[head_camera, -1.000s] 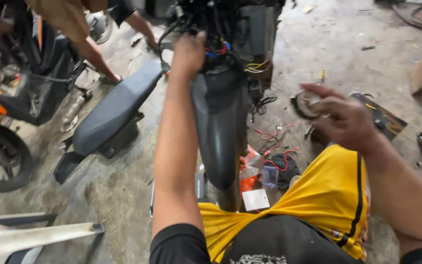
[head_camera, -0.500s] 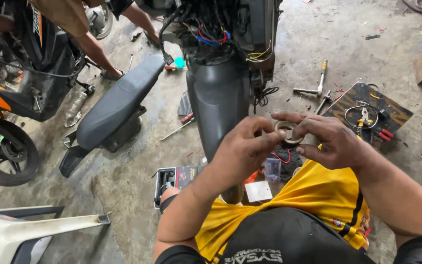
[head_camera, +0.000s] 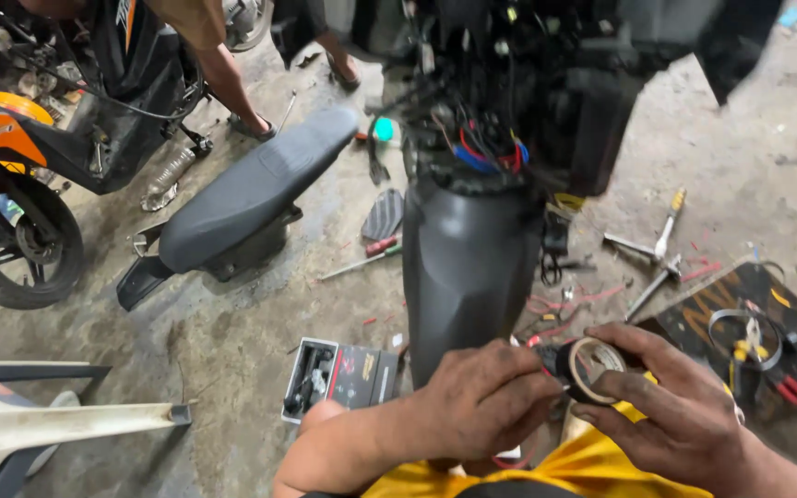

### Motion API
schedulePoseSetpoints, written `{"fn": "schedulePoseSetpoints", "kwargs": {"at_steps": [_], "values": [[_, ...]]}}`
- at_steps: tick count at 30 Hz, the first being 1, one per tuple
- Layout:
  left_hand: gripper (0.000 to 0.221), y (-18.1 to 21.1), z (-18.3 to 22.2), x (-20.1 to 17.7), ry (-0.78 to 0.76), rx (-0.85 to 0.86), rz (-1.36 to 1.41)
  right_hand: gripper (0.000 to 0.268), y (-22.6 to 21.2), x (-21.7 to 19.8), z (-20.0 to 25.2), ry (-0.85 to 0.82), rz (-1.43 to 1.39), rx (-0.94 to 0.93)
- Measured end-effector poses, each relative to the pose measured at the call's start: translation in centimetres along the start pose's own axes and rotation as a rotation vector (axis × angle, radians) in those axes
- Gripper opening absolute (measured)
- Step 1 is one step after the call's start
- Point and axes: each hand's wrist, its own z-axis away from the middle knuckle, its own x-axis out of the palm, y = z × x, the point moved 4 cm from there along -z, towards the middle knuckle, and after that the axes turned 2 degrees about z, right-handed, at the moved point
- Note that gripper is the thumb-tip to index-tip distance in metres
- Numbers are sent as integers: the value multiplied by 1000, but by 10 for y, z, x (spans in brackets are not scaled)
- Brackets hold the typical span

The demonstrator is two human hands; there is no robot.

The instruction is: Repairing the electrical wiring on a motorcycle's front panel by connecting and taping wires.

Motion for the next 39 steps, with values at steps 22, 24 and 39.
{"fn": "schedulePoseSetpoints", "kwargs": {"at_steps": [22, 24, 39], "values": [[41, -222, -108, 13, 599, -1418, 12, 16, 147, -20, -253, -544, -441, 704], [39, -220, -113, 4, 687, -1589, 451, 18, 156, -21, -244, -546, -492, 727], [8, -321, -71, -31, 679, -1443, 262, 17, 116, 43, -299, -755, -420, 596]]}}
